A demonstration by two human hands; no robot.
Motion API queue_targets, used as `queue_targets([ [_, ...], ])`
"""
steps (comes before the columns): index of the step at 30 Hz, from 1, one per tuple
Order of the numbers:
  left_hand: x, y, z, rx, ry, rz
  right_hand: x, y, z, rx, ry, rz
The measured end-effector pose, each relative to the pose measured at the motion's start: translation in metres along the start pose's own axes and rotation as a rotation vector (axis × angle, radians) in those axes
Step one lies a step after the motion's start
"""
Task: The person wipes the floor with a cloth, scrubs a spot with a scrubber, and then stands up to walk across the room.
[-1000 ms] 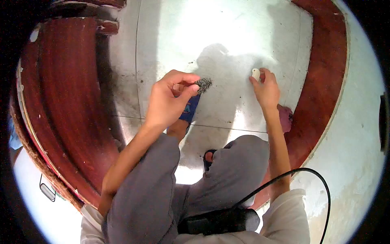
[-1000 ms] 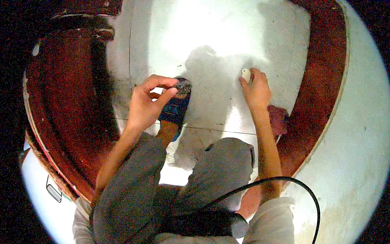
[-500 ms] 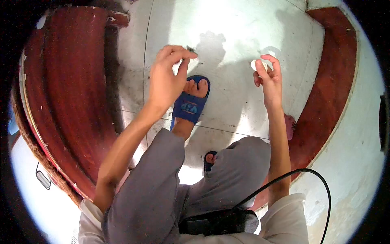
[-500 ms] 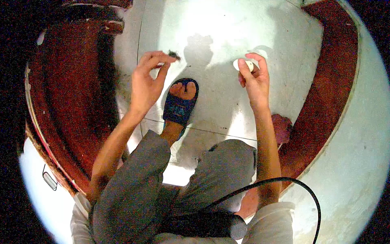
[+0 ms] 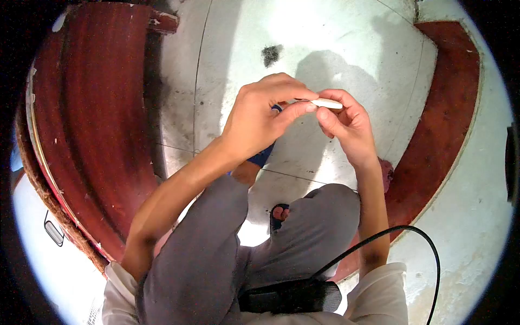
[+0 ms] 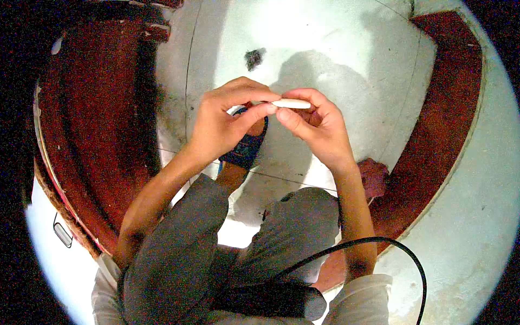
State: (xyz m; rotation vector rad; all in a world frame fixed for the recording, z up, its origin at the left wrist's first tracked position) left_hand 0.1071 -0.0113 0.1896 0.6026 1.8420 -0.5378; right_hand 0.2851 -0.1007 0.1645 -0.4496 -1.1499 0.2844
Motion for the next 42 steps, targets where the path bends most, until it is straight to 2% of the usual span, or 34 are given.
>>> queue_targets([
  [8, 0.004, -0.007, -0.006, 0.004, 0.026, -0.175, -0.017, 0.006, -0.005, 0.039, -0.286, -0.212],
  [10, 0.008, -0.009, -0.01, -0.07, -0.011, -0.255, -0.017, 0.01, -0.009, 0.028, -0.377, -0.26],
  [13, 0.014, -0.013, -0.019, -0.067, -0.047, -0.375, -0.02, 0.025, -0.025, -0.099, -0.357, -0.168],
  [15, 0.019, -0.018, -0.024, -0.043, -0.035, -0.422, -0.028, 0.045, -0.047, -0.356, -0.496, -0.132],
  [16, 0.019, -0.022, -0.026, -0.031, 0.007, -0.424, -0.033, 0.055, -0.054, -0.359, -0.499, -0.13],
  [18, 0.021, -0.03, -0.027, -0.013, 0.058, -0.449, -0.041, 0.075, -0.066, -0.536, -0.522, -0.174],
  [21, 0.023, -0.045, -0.028, 0.021, 0.079, -0.483, -0.048, 0.098, -0.077, -0.622, -0.709, -0.165],
  [22, 0.021, -0.05, -0.028, 0.033, 0.088, -0.499, -0.052, 0.107, -0.081, -0.623, -0.761, -0.245],
  [28, 0.016, -0.068, -0.026, 0.084, 0.128, -0.46, -0.067, 0.124, -0.085, -0.716, -1.015, -0.29],
  [31, 0.016, -0.067, -0.024, 0.082, 0.146, -0.442, -0.066, 0.124, -0.083, -0.711, -0.992, -0.198],
  [34, 0.014, -0.065, -0.023, 0.069, 0.141, -0.42, -0.071, 0.126, -0.083, -0.735, -1.014, -0.299],
  [42, 0.013, -0.063, -0.021, 0.075, 0.145, -0.402, -0.069, 0.126, -0.078, -0.754, -1.028, -0.219],
])
Point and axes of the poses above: each hand's wrist, its own y-axis towards the middle knuckle, its own z-axis out of the palm, x = y × z, the point moved 1 cm from there along y, towards the middle knuckle, and after that the axes turned 2 degrees about y, right-handed, at the moved point
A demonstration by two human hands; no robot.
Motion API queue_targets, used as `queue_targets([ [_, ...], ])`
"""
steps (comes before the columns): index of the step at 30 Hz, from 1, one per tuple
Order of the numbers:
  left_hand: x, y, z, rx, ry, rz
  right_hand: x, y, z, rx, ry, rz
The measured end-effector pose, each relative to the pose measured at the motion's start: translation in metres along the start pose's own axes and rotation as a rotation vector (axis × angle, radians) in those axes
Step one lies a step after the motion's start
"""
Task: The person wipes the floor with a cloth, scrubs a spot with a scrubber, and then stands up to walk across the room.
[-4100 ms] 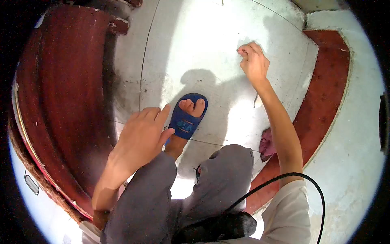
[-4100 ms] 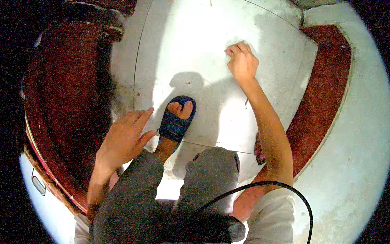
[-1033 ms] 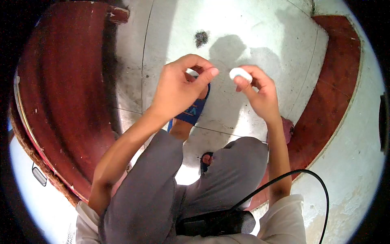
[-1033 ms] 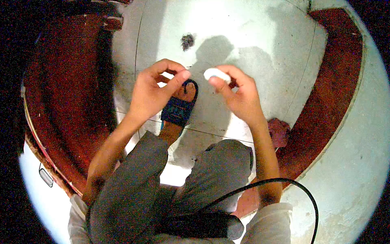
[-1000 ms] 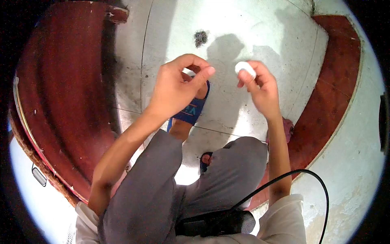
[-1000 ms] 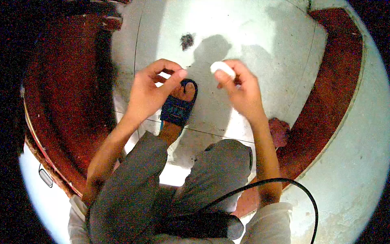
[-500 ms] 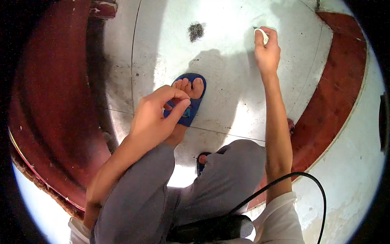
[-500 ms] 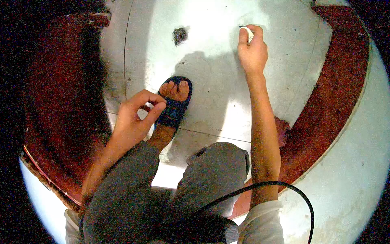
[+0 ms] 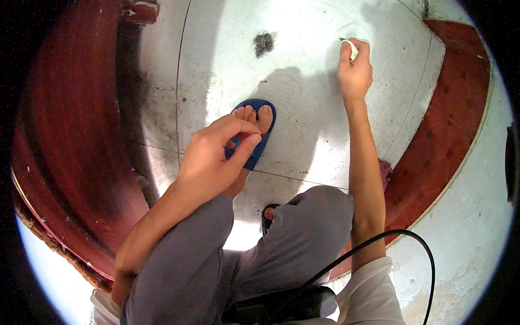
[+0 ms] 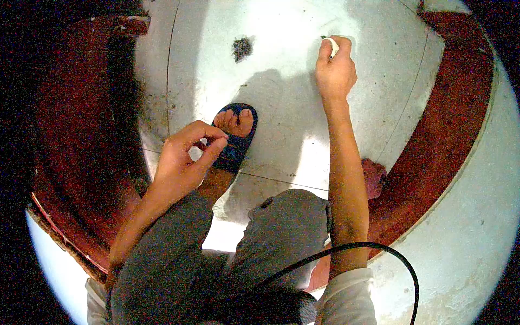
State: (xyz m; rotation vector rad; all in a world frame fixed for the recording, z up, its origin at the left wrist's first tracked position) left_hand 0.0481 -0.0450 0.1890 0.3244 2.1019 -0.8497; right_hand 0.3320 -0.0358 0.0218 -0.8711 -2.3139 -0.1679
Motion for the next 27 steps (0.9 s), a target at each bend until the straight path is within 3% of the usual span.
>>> queue_targets([
  [27, 0.0011, -0.0002, 0.0016, 0.017, 0.009, 0.029, 0.0033, -0.0005, 0.0088, -0.093, -0.027, -0.017],
])
Point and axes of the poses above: each hand's wrist, its own y-axis towards the middle knuckle, its own z-axis out of the palm, x = y × z, the point moved 1 cm from there along y, towards the middle knuckle, and after that the axes turned 2 degrees about y, right-handed, at the moved point
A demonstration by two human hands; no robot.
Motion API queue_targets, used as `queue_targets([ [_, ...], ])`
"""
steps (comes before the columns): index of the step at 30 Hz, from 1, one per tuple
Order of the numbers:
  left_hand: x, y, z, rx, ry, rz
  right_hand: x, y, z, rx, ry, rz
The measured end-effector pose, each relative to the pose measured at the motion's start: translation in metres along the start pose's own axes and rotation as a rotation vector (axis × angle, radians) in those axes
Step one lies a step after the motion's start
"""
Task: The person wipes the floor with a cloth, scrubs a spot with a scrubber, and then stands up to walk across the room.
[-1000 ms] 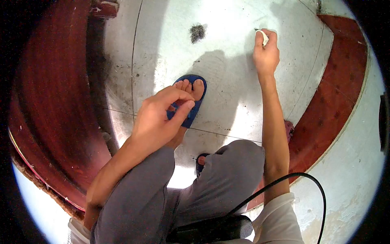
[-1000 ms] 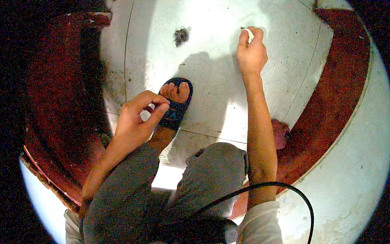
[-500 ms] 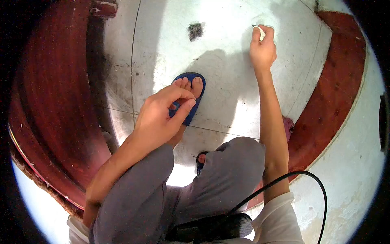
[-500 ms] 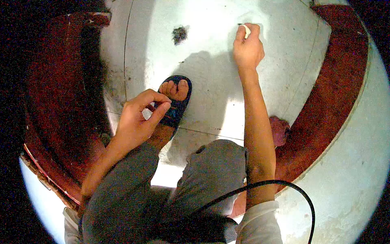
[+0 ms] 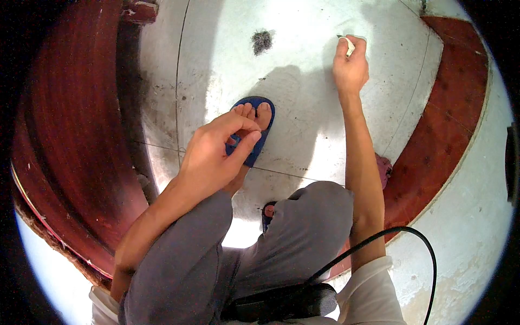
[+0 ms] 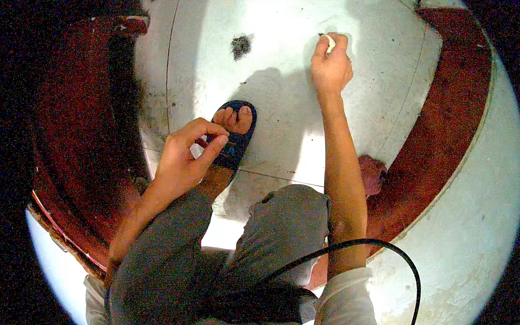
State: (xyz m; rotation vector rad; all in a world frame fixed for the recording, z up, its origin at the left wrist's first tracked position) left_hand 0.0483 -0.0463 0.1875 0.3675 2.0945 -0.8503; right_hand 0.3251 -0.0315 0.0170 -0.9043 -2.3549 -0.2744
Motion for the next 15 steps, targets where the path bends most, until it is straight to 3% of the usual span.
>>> queue_targets([
  [8, 0.0018, -0.0013, 0.0036, -0.011, 0.022, 0.036, 0.0023, -0.001, 0.0031, -0.036, -0.016, 0.015],
  [10, 0.0037, -0.0017, 0.0058, -0.005, 0.012, 0.038, 0.0041, -0.0007, 0.0042, 0.008, -0.021, 0.123],
  [15, 0.0013, -0.0011, 0.0079, -0.004, 0.027, 0.044, 0.0055, 0.0035, 0.007, -0.073, -0.023, 0.083],
])
Point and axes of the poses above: each hand's wrist, its own y-axis towards the middle knuckle, its own z-axis out of the palm, x = y × z, the point moved 1 cm from there along y, towards the middle knuckle, and after that the axes turned 2 degrees about y, right-handed, at the moved point
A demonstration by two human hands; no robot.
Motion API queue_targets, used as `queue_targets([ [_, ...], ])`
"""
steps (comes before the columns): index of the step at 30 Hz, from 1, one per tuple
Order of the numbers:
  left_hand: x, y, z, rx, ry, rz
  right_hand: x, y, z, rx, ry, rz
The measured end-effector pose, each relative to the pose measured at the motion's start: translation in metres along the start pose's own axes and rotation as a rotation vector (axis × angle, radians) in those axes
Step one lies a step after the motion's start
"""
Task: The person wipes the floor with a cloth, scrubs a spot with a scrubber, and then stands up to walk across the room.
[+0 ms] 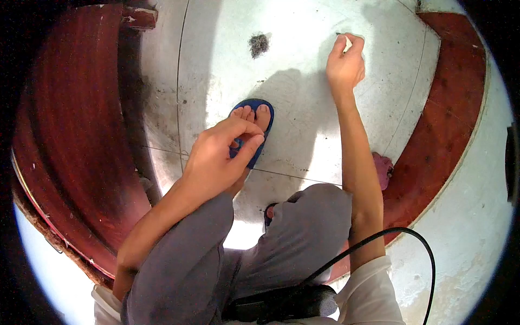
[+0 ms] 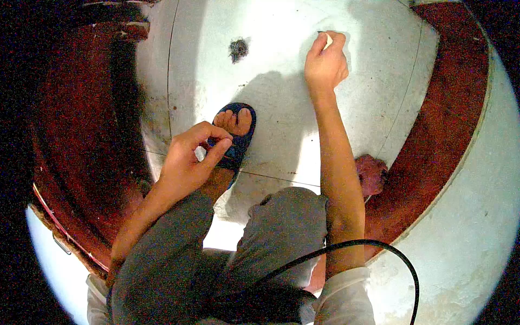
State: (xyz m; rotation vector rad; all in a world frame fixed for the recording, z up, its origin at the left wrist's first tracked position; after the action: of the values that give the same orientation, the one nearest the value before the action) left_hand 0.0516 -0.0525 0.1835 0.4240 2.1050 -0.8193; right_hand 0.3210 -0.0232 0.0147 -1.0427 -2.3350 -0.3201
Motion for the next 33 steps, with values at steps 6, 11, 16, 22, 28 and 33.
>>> queue_targets([
  [6, 0.0, 0.0, 0.001, 0.001, 0.011, -0.002, -0.003, -0.002, -0.002, 0.023, 0.021, -0.047],
  [11, -0.001, 0.001, 0.001, -0.011, 0.015, 0.031, 0.0, -0.004, -0.007, 0.08, 0.023, -0.056],
  [16, -0.002, 0.001, -0.001, 0.004, 0.006, 0.0, -0.001, -0.006, -0.002, -0.002, 0.031, -0.113],
  [22, 0.001, 0.001, -0.002, -0.016, 0.005, 0.013, 0.001, -0.009, -0.003, 0.018, 0.085, -0.033],
  [28, -0.003, 0.003, -0.005, 0.002, 0.001, -0.017, 0.0, -0.004, 0.0, 0.026, 0.059, -0.046],
  [33, -0.002, 0.004, -0.004, 0.007, -0.004, -0.024, -0.003, -0.005, -0.001, 0.03, 0.052, -0.079],
])
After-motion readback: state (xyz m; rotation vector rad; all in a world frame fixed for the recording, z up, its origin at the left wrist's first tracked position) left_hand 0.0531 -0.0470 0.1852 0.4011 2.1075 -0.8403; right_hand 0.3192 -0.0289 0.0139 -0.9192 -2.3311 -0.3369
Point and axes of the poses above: each hand's wrist, its own y-axis towards the middle knuckle, its own z-axis out of the palm, x = y × z, the point moved 1 cm from there along y, towards the middle knuckle, and after that the axes turned 2 degrees about y, right-handed, at the moved point
